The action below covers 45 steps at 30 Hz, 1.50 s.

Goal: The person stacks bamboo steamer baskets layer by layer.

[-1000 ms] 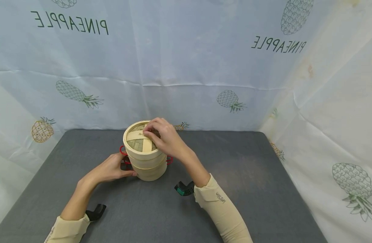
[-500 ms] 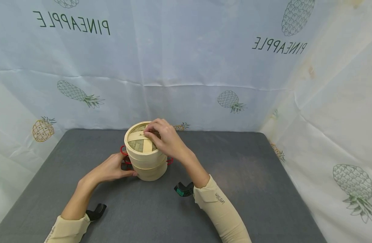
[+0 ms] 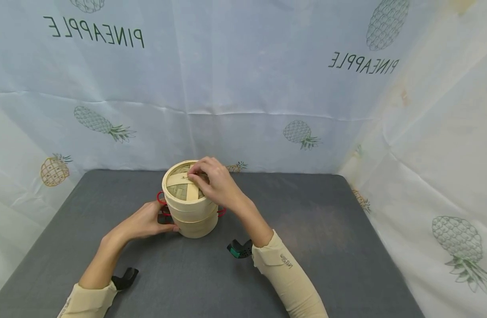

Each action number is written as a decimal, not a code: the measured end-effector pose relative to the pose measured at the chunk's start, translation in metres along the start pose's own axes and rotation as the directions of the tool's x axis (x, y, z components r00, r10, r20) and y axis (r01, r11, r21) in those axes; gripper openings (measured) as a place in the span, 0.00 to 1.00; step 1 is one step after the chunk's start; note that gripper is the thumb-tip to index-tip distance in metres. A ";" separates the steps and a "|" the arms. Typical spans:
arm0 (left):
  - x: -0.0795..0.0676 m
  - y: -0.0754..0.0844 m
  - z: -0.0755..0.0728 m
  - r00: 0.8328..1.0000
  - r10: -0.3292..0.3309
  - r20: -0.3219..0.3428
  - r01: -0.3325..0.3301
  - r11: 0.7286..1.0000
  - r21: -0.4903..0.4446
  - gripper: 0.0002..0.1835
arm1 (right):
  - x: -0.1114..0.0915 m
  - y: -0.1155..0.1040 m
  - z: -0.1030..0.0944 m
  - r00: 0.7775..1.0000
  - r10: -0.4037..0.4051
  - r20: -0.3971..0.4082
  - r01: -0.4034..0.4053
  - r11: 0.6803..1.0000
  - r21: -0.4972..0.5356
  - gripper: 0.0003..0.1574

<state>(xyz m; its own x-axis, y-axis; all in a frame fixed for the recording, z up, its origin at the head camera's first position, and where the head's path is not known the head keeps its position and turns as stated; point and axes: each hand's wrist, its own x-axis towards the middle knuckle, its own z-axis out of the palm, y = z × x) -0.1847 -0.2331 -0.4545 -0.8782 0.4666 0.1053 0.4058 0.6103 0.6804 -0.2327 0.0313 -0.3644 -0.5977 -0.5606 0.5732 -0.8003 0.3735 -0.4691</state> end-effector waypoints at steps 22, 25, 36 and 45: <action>-0.005 -0.002 -0.003 1.000 0.018 -0.013 -0.018 1.000 0.001 0.37 | 0.004 0.010 0.003 0.998 -0.055 0.035 0.054 0.997 0.052 0.06; -0.004 -0.003 -0.003 1.000 0.012 -0.010 -0.012 1.000 0.009 0.37 | 0.004 0.011 0.004 0.999 -0.048 0.026 0.046 0.997 0.054 0.05; 0.000 -0.001 0.001 1.000 0.018 -0.002 -0.018 1.000 0.011 0.36 | -0.003 0.007 0.003 1.000 0.007 -0.015 -0.007 1.000 0.029 0.06; -0.002 0.000 0.002 1.000 0.024 -0.010 -0.024 1.000 -0.007 0.37 | -0.003 0.004 0.002 1.000 0.015 -0.016 -0.014 0.999 0.047 0.07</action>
<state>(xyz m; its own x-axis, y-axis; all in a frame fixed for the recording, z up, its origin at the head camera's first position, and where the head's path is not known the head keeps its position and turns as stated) -0.1827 -0.2326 -0.4556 -0.8706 0.4747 0.1290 0.4252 0.5941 0.6828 -0.2336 0.0332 -0.3695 -0.6101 -0.5429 0.5771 -0.7887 0.3461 -0.5081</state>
